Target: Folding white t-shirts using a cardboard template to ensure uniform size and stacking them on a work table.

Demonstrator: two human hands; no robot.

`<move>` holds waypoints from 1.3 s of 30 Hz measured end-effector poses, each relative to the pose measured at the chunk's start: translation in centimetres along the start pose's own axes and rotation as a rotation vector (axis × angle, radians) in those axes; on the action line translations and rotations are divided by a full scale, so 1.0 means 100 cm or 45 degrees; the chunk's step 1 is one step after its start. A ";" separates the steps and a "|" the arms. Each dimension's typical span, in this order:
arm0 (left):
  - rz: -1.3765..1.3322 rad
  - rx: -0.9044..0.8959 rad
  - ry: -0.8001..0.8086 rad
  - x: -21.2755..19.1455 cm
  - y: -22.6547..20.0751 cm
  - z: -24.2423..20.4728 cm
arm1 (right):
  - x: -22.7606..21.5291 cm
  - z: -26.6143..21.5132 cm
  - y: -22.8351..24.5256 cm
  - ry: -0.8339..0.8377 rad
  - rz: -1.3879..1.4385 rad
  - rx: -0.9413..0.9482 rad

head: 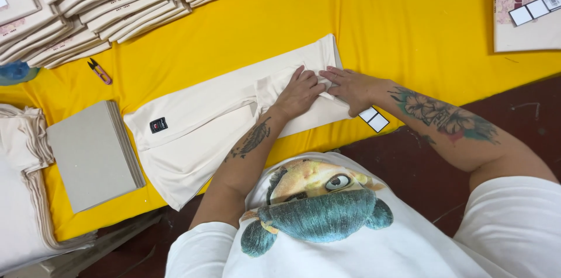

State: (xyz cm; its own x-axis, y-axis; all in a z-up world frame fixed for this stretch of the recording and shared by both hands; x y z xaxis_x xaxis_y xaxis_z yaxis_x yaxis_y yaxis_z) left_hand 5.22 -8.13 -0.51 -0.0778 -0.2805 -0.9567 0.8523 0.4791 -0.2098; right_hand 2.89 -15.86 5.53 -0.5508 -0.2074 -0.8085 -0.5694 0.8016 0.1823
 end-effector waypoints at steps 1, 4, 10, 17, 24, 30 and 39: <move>0.003 -0.004 -0.003 0.000 0.000 -0.001 | 0.000 0.000 -0.001 -0.001 -0.005 -0.003; -0.006 -0.028 -0.120 -0.010 -0.005 -0.002 | 0.004 -0.001 0.000 -0.002 -0.004 -0.036; 0.016 -0.091 -0.406 -0.048 -0.020 -0.018 | 0.001 -0.005 0.007 -0.135 0.110 -0.069; 0.030 -0.210 -0.396 -0.043 -0.009 -0.022 | -0.005 -0.012 0.019 0.066 -0.047 -0.050; 0.032 -0.341 -0.170 -0.033 -0.002 -0.019 | 0.004 -0.021 0.012 -0.186 0.210 -0.124; 0.027 -0.368 -0.141 -0.037 -0.003 -0.018 | 0.057 -0.064 -0.020 -1.004 0.157 0.295; 0.026 -0.338 -0.121 -0.034 -0.003 -0.017 | 0.082 -0.051 -0.070 -0.358 0.164 0.629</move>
State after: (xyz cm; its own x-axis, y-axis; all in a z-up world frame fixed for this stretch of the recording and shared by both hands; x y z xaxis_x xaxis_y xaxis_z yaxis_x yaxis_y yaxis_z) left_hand 4.36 -5.84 2.46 -0.0024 -0.3389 -0.9408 0.6870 0.6831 -0.2478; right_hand -0.74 -26.02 0.48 -0.3748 0.0116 -0.9270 -0.1193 0.9910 0.0606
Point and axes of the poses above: each hand's wrist, its own z-axis towards the middle knuckle, its own x-axis out of the palm, y = z × x, the point moved 10 cm from there along z, towards the middle knuckle, and after that the axes turned 2 degrees about x, right-handed, at the moved point
